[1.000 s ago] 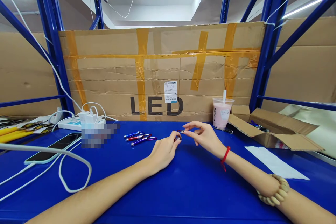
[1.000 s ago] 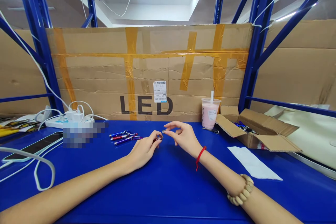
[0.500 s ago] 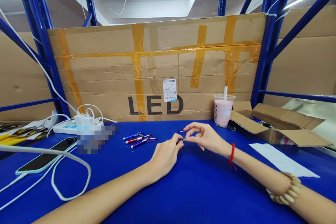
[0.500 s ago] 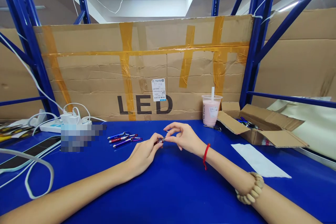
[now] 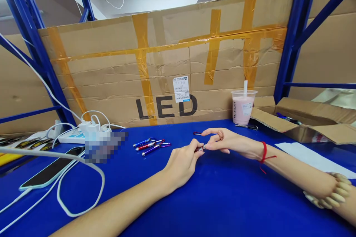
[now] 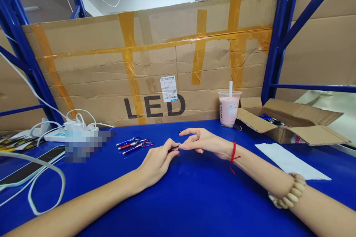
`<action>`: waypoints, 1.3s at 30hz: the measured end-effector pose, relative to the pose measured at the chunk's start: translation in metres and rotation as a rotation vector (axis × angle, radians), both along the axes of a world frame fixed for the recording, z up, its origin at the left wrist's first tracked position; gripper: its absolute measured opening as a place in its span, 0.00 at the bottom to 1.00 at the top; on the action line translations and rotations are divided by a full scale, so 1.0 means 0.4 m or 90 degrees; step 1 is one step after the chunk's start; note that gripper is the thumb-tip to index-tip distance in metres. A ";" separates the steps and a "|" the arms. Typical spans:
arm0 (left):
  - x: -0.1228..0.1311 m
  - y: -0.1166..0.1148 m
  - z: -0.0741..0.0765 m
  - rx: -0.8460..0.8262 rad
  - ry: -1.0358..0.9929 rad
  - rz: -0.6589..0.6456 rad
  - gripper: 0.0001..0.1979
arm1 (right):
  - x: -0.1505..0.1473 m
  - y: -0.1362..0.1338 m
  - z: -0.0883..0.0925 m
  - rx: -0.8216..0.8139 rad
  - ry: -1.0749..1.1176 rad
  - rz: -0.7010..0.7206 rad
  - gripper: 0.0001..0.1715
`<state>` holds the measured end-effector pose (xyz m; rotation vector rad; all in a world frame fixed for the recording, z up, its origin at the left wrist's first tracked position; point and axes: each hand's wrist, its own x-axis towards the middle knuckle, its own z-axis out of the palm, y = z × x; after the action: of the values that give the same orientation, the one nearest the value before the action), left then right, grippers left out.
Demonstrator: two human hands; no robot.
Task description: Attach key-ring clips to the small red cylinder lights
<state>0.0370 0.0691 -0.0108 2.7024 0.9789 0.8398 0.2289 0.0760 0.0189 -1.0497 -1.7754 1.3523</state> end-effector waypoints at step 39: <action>0.000 0.010 -0.008 0.038 -0.011 -0.003 0.09 | -0.015 -0.009 -0.001 -0.101 -0.010 -0.091 0.36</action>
<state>0.0371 0.0729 -0.0141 2.7411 0.9587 0.9031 0.2229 0.0723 0.0187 -1.2507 -1.5907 1.4166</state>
